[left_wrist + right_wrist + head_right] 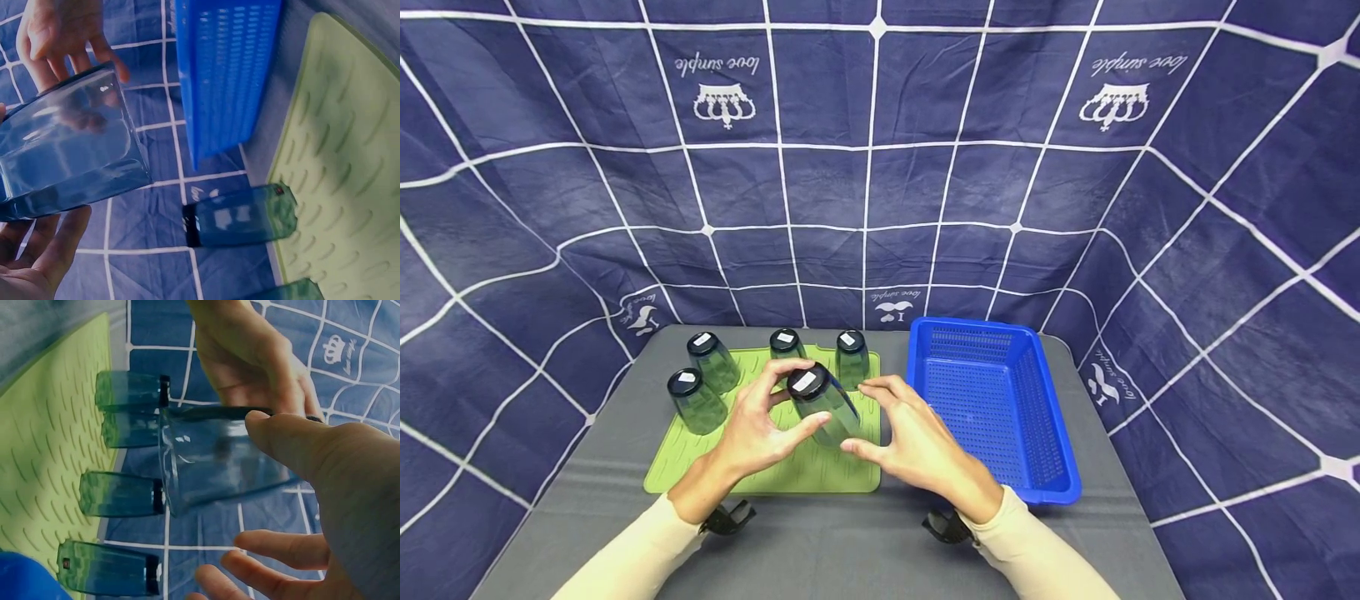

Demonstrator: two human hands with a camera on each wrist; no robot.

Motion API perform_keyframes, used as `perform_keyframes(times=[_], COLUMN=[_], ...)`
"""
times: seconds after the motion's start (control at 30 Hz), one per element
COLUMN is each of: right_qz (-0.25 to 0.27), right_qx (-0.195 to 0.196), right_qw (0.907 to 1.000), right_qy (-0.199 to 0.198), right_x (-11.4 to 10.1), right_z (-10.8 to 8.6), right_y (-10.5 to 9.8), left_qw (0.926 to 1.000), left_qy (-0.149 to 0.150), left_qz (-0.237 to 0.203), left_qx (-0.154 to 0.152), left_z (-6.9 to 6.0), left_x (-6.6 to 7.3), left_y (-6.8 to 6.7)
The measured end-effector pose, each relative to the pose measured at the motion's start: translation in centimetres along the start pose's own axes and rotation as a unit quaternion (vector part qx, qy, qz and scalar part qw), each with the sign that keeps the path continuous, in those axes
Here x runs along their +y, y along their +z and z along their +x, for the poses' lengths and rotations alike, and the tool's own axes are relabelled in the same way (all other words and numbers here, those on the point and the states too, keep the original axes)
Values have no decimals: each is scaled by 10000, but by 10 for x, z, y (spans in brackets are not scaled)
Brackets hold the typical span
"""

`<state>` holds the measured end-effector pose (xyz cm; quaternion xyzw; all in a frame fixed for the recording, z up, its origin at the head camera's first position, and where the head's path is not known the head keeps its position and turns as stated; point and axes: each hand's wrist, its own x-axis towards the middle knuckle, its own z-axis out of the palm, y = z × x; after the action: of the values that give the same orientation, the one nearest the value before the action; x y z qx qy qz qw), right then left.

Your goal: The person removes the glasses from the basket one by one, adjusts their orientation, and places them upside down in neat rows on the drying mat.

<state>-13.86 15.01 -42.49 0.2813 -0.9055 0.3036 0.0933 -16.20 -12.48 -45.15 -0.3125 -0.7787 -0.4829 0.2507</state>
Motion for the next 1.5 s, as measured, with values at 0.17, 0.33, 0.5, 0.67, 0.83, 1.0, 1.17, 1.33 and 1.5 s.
perform_keyframes(times=[0.17, 0.33, 0.5, 0.67, 0.83, 1.0, 1.17, 1.33, 1.5], right_qz=[-104, -119, -88, -97, -119, -167, -137, -132, -175], right_qx=[75, 203, 307, 359, 451, 498, 586, 619, 711], right_qw=[9999, 9997, 9994, 9989, 9983, 9980, 9975, 9971, 9959], right_qy=[43, 66, 150, 270, 346, 356, 356, 431, 524], right_x=[6, 13, 21, 28, 34, 38, 40, 44, 51], right_z=[-3, -5, -9, -15, -20, -23, -25, -28, -30], right_y=[-1, -2, -3, -4, -5, -6, -6, -6, -10], left_qw=[9992, 9947, 9857, 9772, 9730, 9747, 9787, 9682, 9623], left_qy=[-317, -849, -1470, -1858, -1977, -1819, -1567, -1988, -2189], left_qz=[243, 578, 816, 1021, 1188, 1281, 1294, 1513, 1608], left_qx=[29, 71, 151, 133, 84, 199, 277, 113, -100], left_z=[-7, -13, -20, -25, -28, -32, -36, -40, -41], left_x=[-13, -28, -45, -61, -75, -89, -104, -103, -102], left_y=[-7, -14, -18, -20, -19, -17, -17, -18, -21])
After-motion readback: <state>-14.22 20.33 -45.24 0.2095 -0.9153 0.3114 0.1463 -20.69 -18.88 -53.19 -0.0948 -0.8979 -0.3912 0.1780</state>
